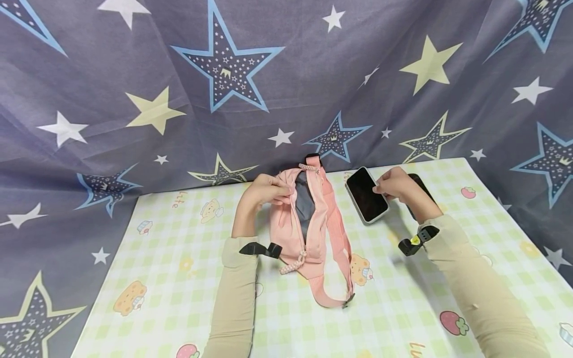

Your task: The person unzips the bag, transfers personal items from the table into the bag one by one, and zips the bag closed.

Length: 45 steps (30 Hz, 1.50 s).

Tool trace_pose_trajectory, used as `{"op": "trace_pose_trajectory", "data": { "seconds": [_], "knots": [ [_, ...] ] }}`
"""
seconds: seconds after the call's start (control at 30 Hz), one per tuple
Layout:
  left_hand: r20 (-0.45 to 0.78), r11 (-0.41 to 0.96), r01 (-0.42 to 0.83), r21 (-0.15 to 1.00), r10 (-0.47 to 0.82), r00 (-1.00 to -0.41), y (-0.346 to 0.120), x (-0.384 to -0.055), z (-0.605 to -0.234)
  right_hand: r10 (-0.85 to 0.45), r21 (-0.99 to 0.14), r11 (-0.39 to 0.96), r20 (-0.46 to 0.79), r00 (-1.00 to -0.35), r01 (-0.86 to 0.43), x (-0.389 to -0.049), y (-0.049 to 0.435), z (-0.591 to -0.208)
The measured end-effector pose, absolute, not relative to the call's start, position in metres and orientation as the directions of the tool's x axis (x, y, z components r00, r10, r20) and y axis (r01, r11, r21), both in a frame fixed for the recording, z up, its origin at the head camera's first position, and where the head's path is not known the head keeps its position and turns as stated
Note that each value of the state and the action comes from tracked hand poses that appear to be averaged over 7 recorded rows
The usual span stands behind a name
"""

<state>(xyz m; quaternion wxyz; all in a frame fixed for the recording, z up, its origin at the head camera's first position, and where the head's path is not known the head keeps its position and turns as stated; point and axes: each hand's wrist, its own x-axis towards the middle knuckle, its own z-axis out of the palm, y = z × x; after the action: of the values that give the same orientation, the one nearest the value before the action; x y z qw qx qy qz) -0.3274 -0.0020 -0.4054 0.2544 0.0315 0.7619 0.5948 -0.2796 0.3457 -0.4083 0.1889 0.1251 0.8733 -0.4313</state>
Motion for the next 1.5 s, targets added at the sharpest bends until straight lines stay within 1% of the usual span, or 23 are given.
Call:
{"op": "trace_pose_trajectory", "data": {
  "seconds": [0.2, 0.57, 0.67, 0.87, 1.0, 1.1, 1.23, 1.5],
  "knots": [
    [-0.343, 0.285, -0.249, 0.926, 0.354, -0.87, -0.002, -0.328, -0.406, 0.044, -0.758, 0.524, -0.431, -0.901, 0.388, -0.278, 0.336, -0.401],
    [-0.342, 0.286, -0.248, 0.926, 0.354, -0.871, -0.002, -0.328, -0.406, 0.037, -0.835, 0.426, -0.368, -0.929, 0.348, -0.273, 0.315, -0.385],
    [-0.343, 0.283, -0.249, 0.926, 0.356, -0.869, -0.002, -0.328, -0.406, 0.004, -0.86, 0.377, -0.368, -0.93, 0.343, -0.271, 0.31, -0.38],
    [-0.343, 0.276, -0.253, 0.927, 0.354, -0.87, -0.003, -0.328, -0.406, -0.096, -0.913, 0.204, -0.379, -0.92, 0.354, -0.268, 0.301, -0.372],
    [-0.336, 0.27, -0.249, 0.93, 0.352, -0.873, -0.003, -0.327, -0.406, -0.166, -0.927, 0.099, -0.373, -0.913, 0.361, -0.268, 0.293, -0.366],
    [-0.331, 0.263, -0.246, 0.933, 0.354, -0.875, -0.004, -0.327, -0.406, -0.218, -0.928, 0.055, -0.37, -0.903, 0.367, -0.267, 0.287, -0.363],
    [-0.333, 0.257, -0.251, 0.933, 0.353, -0.875, -0.004, -0.327, -0.406, -0.248, -0.922, 0.054, -0.383, -0.89, 0.382, -0.266, 0.279, -0.363],
    [-0.335, 0.236, -0.266, 0.935, 0.339, -0.879, -0.003, -0.327, -0.405, -0.268, -0.907, 0.131, -0.421, -0.866, 0.4, -0.265, 0.264, -0.364]
  ]
}}
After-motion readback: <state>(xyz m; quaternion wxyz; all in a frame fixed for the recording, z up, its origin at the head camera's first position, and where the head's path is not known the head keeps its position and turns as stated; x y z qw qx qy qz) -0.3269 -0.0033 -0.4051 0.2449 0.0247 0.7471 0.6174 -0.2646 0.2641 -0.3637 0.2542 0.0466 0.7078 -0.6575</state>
